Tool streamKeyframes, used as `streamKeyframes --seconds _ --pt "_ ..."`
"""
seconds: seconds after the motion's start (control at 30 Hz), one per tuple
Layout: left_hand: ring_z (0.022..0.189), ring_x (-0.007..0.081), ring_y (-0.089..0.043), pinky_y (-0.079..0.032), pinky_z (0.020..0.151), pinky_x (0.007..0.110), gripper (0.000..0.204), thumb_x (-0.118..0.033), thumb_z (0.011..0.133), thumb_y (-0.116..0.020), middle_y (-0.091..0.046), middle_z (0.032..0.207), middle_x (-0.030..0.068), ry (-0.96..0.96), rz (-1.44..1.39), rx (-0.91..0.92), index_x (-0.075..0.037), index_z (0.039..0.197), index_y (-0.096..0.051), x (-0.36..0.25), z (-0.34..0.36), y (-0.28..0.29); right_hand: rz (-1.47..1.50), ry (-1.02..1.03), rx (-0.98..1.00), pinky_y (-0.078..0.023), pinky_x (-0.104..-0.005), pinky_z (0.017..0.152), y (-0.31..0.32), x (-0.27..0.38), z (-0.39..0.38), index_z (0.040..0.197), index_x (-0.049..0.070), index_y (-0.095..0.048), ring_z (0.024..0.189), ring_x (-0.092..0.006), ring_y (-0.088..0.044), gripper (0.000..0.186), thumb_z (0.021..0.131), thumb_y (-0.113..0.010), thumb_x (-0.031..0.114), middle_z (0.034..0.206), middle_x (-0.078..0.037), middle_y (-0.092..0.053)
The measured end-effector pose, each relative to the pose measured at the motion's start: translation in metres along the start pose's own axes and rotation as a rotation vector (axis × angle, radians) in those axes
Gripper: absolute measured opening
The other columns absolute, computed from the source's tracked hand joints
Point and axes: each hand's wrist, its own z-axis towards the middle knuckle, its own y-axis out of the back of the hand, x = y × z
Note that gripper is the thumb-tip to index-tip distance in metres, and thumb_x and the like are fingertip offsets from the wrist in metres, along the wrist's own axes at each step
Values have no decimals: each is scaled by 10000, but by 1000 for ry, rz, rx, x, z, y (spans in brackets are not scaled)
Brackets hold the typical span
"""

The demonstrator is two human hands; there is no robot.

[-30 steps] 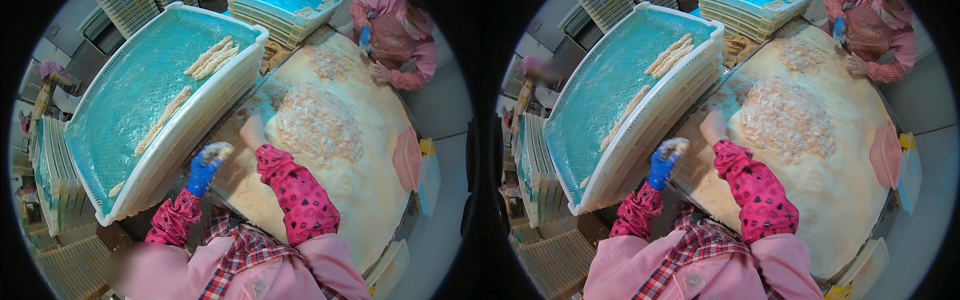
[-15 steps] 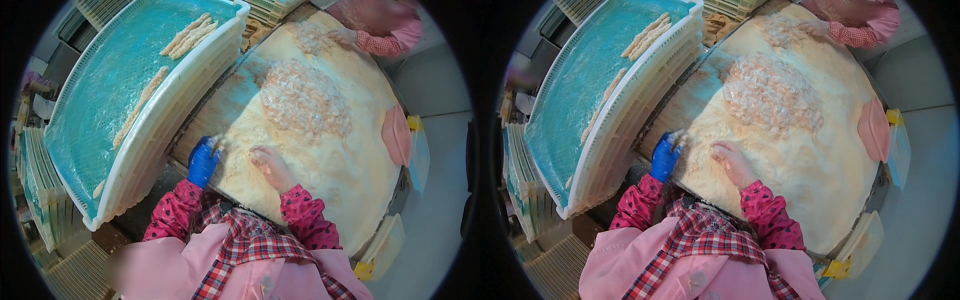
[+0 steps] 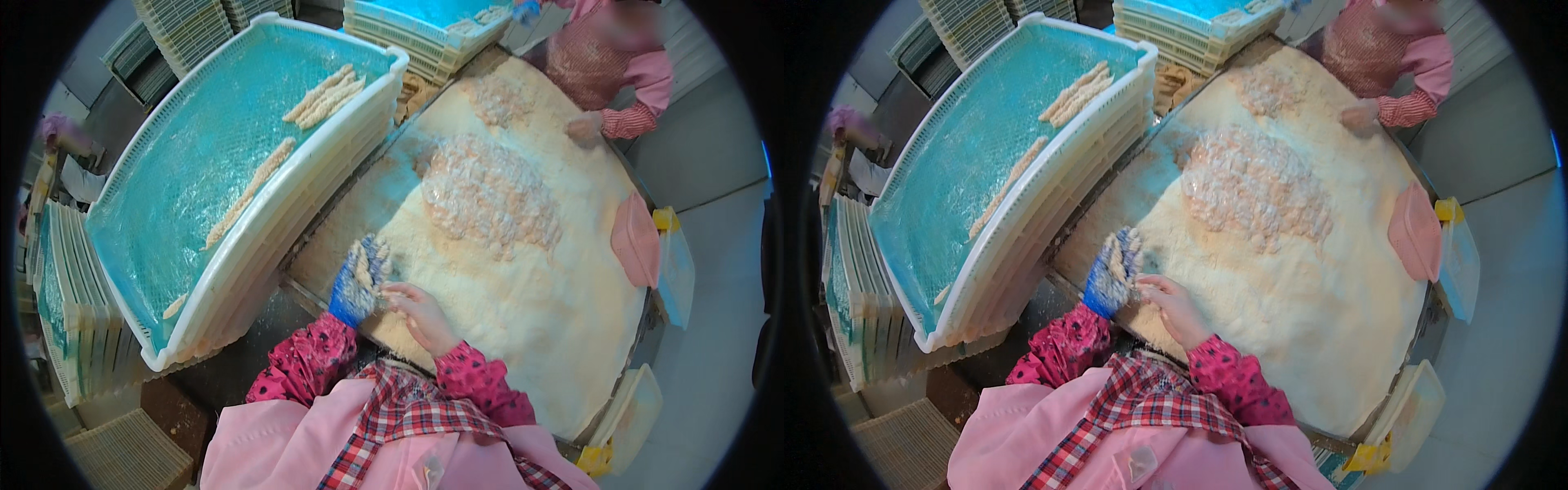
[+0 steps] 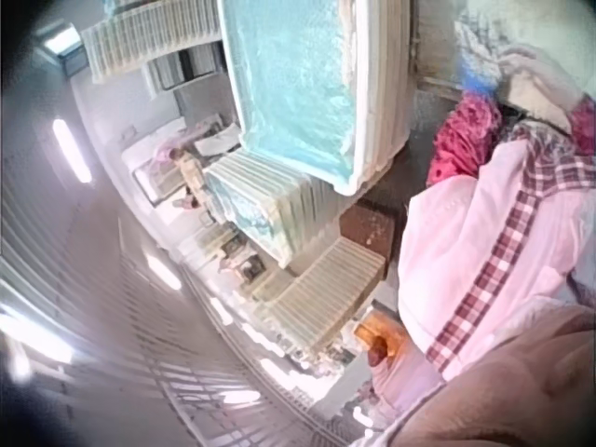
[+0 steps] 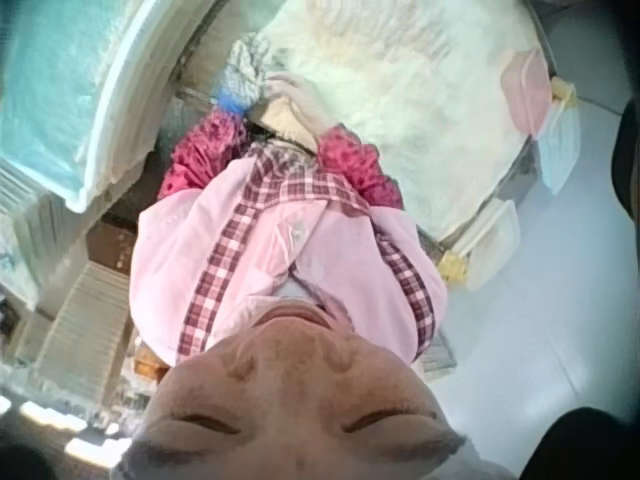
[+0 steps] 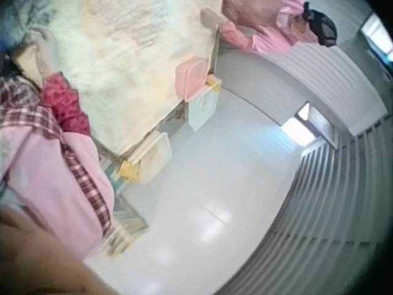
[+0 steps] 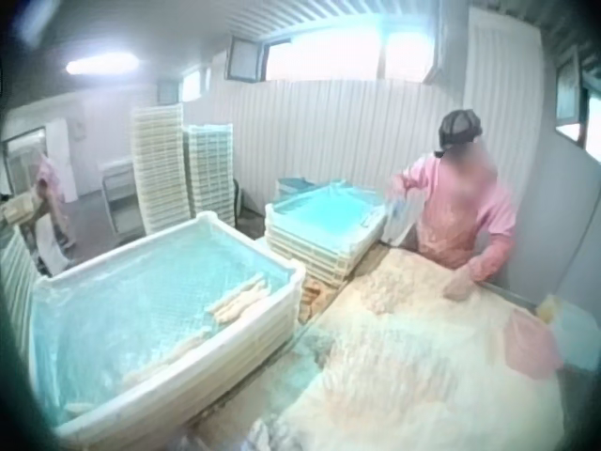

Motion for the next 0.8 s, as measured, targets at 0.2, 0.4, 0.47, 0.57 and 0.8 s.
streamKeyframes --seconds 0.2,0.4,0.47,0.57,0.8 --pt "1284 211 -328 -277 1063 350 461 -290 972 -332 -314 1420 68 -31 34 327 -103 1389 -265 54 6 -44 -576 744 -306 -334 -345 992 -36 52 -25 1214 16 -515 1191 -239 -443 319 907 -481 95 1251 -121 -511" --pt "1345 206 -198 -146 1096 338 558 -292 964 -353 -187 1473 92 -235 818 662 -45 1420 -147 78 -5 -68 -840 1104 -503 -91 -403 1095 -17 60 -47 1353 -24 -318 1343 -346 -195 503 957 -313 285 1412 -212 -288" --pt "1353 205 -177 -128 1097 335 570 -299 963 -352 -174 1477 99 -273 1037 774 -22 1417 -148 74 -17 -94 -912 1093 -435 -96 -407 1095 -9 70 -42 1381 -43 -230 1349 -368 -157 571 951 -293 327 1437 -237 -203" --pt "1355 206 -172 -126 1098 334 579 -316 960 -349 -169 1478 100 -252 1065 819 -22 1417 -149 76 -10 -81 -893 1200 -339 -91 -419 1094 -31 79 -47 1397 -31 -191 1354 -379 -131 580 949 -282 327 1446 -241 -171" --pt "1358 211 -161 -120 1099 332 601 -354 953 -343 -158 1481 101 -201 918 858 -22 1417 -153 97 3 -68 -984 1370 -396 -55 -473 1087 -9 71 -50 1406 -42 -116 1356 -405 -62 746 909 -212 506 1465 -234 -90"
